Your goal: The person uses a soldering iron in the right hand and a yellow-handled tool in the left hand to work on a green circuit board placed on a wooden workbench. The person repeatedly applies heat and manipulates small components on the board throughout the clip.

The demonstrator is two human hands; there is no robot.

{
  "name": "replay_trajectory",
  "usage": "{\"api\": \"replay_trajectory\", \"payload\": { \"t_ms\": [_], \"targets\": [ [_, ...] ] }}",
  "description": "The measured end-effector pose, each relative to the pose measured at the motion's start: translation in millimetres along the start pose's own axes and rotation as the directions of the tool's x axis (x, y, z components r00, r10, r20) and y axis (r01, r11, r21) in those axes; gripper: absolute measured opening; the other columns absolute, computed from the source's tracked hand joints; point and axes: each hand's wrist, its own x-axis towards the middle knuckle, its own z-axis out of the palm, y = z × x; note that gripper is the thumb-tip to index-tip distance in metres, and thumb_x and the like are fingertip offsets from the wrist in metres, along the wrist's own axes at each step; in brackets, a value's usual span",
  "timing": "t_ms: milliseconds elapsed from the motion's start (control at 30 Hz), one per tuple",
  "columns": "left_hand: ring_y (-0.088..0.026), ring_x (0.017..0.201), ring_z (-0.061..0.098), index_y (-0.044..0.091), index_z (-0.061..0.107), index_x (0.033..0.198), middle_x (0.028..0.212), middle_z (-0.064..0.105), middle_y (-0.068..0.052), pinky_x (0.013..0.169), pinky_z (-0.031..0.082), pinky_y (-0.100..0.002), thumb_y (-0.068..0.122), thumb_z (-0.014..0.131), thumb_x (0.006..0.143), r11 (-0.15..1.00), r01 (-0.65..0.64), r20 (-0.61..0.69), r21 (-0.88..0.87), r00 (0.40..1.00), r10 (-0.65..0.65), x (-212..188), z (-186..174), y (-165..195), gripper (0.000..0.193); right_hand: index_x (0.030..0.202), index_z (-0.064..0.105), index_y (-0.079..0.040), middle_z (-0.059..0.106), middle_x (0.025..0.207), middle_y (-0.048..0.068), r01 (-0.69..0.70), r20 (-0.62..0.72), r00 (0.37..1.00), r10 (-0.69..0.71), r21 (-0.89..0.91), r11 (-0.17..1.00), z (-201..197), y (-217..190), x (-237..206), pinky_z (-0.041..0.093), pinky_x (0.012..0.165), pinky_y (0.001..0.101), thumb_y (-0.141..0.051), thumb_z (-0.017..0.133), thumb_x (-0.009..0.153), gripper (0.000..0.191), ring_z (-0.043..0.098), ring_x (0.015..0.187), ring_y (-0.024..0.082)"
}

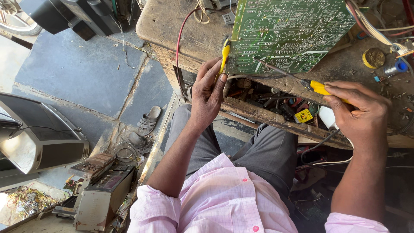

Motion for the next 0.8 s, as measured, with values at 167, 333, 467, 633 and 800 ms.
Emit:
{"api": "replay_trajectory", "payload": {
  "t_ms": [167,333,467,633,800],
  "targets": [
    [-0.023,0.137,0.060,0.007,0.059,0.147,0.145,0.058,-0.013,0.116,0.054,-0.037,0.013,0.059,0.112,1.000,-0.010,0.007,0.016,1.000,0.010,1.1,-2.3,1.0,0.036,0.109,0.074,0.005,0.074,0.114,0.020,0.010,-0.006,1.000,-0.010,-0.066,0.998,-4.7,-16.7,9.2,0.062,0.085,0.0338,0.012,0.079,0.089,0.022,0.074,0.103,0.027],
    [-0.023,0.136,0.060,0.007,0.059,0.147,0.144,0.060,-0.013,0.116,0.054,-0.037,0.013,0.060,0.111,0.998,-0.019,0.000,0.057,1.000,0.019,1.1,-4.4,4.7,0.036,0.107,0.074,0.007,0.074,0.111,0.021,0.043,-0.002,0.999,-0.043,-0.078,0.996,-6.9,-19.8,15.2,0.062,0.080,0.0335,0.013,0.079,0.088,0.021,0.074,0.099,0.027],
    [-0.021,0.128,0.063,0.006,0.058,0.148,0.137,0.062,-0.012,0.109,0.056,-0.036,0.011,0.060,0.111,0.997,-0.030,-0.006,0.077,1.000,0.031,-2.4,-6.4,6.0,0.037,0.107,0.074,0.007,0.074,0.111,0.021,0.077,-0.006,0.997,-0.079,-0.128,0.989,-8.5,-21.7,14.4,0.063,0.078,0.0317,0.013,0.080,0.089,0.020,0.075,0.098,0.027],
    [-0.016,0.091,0.062,0.004,0.057,0.150,0.106,0.065,-0.009,0.079,0.054,-0.033,0.007,0.064,0.109,0.976,-0.027,-0.026,0.217,0.999,0.033,-6.7,-11.1,4.2,0.041,0.106,0.074,0.007,0.074,0.110,0.022,0.067,0.001,0.998,-0.067,-0.153,0.986,-9.2,-24.5,13.8,0.063,0.075,0.0312,0.012,0.080,0.088,0.020,0.075,0.097,0.027],
    [-0.018,0.089,0.064,0.006,0.052,0.152,0.103,0.065,-0.012,0.076,0.055,-0.033,0.003,0.064,0.107,0.933,-0.197,0.013,0.300,0.979,0.203,-10.9,-15.1,7.0,0.047,0.108,0.074,0.007,0.074,0.111,0.021,0.054,-0.006,0.998,-0.055,-0.129,0.990,-9.0,-27.6,14.6,0.063,0.077,0.0318,0.012,0.080,0.089,0.021,0.075,0.098,0.026]
  ]
}}
